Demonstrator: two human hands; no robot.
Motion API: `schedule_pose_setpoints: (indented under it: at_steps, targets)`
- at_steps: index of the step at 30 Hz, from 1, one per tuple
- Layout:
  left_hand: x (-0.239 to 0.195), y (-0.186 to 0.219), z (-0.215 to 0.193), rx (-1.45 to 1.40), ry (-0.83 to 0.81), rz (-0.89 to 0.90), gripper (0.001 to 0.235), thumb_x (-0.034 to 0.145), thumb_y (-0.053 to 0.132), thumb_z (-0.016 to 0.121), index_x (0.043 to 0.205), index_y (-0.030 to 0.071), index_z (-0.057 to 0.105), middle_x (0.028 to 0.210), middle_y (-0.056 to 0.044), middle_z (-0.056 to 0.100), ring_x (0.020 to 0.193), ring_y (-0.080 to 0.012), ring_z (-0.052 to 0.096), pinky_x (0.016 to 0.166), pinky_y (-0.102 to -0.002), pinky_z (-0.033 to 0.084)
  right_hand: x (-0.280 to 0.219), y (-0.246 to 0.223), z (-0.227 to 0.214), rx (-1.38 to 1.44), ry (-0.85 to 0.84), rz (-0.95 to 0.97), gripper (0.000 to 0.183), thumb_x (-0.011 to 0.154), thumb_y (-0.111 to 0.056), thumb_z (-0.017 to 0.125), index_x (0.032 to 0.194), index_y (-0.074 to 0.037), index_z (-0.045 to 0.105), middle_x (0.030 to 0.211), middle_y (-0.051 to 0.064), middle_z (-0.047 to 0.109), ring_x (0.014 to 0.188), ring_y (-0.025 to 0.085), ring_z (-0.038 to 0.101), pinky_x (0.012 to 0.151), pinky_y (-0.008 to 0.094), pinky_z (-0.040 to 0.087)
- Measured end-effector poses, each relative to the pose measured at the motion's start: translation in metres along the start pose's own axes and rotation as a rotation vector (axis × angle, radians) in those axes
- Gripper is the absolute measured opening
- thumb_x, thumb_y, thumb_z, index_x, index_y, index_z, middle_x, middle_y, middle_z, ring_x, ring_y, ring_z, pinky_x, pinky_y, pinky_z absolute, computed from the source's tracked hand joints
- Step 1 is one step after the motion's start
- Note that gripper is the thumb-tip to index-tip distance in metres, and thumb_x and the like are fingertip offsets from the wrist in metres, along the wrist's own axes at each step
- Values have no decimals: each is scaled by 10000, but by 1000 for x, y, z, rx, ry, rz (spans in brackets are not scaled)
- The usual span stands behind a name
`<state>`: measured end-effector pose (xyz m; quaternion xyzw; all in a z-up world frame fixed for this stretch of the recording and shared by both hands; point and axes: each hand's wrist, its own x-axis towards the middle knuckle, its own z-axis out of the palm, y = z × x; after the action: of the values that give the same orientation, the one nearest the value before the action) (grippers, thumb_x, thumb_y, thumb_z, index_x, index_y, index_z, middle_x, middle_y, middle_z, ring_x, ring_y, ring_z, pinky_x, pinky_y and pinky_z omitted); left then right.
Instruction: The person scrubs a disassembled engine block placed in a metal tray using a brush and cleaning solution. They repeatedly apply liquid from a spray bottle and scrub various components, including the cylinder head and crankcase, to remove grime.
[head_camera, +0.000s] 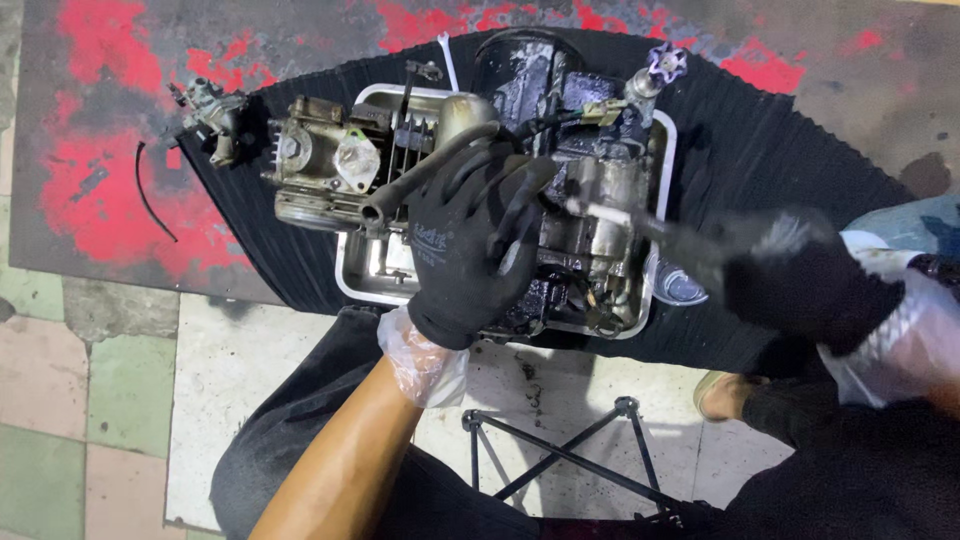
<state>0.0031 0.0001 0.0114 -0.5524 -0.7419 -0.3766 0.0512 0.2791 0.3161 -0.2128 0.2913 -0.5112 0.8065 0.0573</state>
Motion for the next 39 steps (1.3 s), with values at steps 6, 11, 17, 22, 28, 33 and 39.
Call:
schedule_pose_setpoints:
  at_steps: [6, 11, 17, 22, 28, 33, 39]
  targets:
    - [-1, 0, 3, 8, 13, -11, 463, 919, 147, 696, 1378, 163, 638, 1348, -92, 637, 1334, -342, 569, 1123, -507, 476, -8, -33, 31, -351, 239, 1137, 407, 1007, -245, 555, 1388, -112, 612, 1074, 101, 718, 855, 171, 696, 692, 306, 599]
    - [-1, 0, 3, 65, 15, 2, 469, 928, 154, 691, 1392, 184, 634, 1354, -68, 643, 1347, -326, 566, 1131, -521, 452, 16, -55, 87, -1042, 15, 1309, 375, 996, -334, 591, 1342, -214, 674, 935, -39, 752, 749, 72, 709, 678, 227, 603]
    - [-4, -2, 2, 7, 10, -2, 481, 934, 168, 686, 1410, 186, 616, 1374, -64, 629, 1360, -326, 554, 1151, -512, 427, -5, -20, 34, 170, -31, 1042, 409, 926, -240, 580, 1321, -137, 553, 854, 13, 721, 580, 132, 698, 587, 315, 548]
    - [-5, -1, 6, 54, 12, -6, 485, 917, 201, 705, 1394, 184, 620, 1369, -82, 622, 1348, -333, 535, 1118, -529, 403, 18, -37, 38, -621, 10, 861, 299, 956, -243, 609, 1235, -137, 600, 786, -13, 666, 577, 116, 654, 823, 432, 400]
    - [-5, -3, 7, 86, 9, 3, 468, 951, 198, 718, 1411, 192, 630, 1371, -68, 628, 1352, -324, 539, 1138, -535, 393, 90, -47, 34, -383, -287, 339, 179, 992, -248, 643, 1131, -136, 656, 706, -44, 600, 573, 97, 602, 1106, 573, 222]
    - [-7, -4, 8, 59, 45, 0, 454, 957, 199, 722, 1402, 197, 629, 1365, -76, 624, 1355, -329, 545, 1134, -525, 416, 128, -42, 24, -105, -490, 54, 93, 980, -247, 694, 965, -162, 726, 611, -78, 528, 544, 74, 553, 1298, 696, 34]
    - [-4, -3, 5, 40, 39, 16, 451, 954, 184, 719, 1396, 178, 633, 1352, -74, 629, 1343, -328, 555, 1112, -525, 441, 161, -95, 61, -757, -418, 518, 205, 993, -314, 630, 1074, -127, 643, 694, -16, 582, 624, 131, 606, 1201, 625, 138]
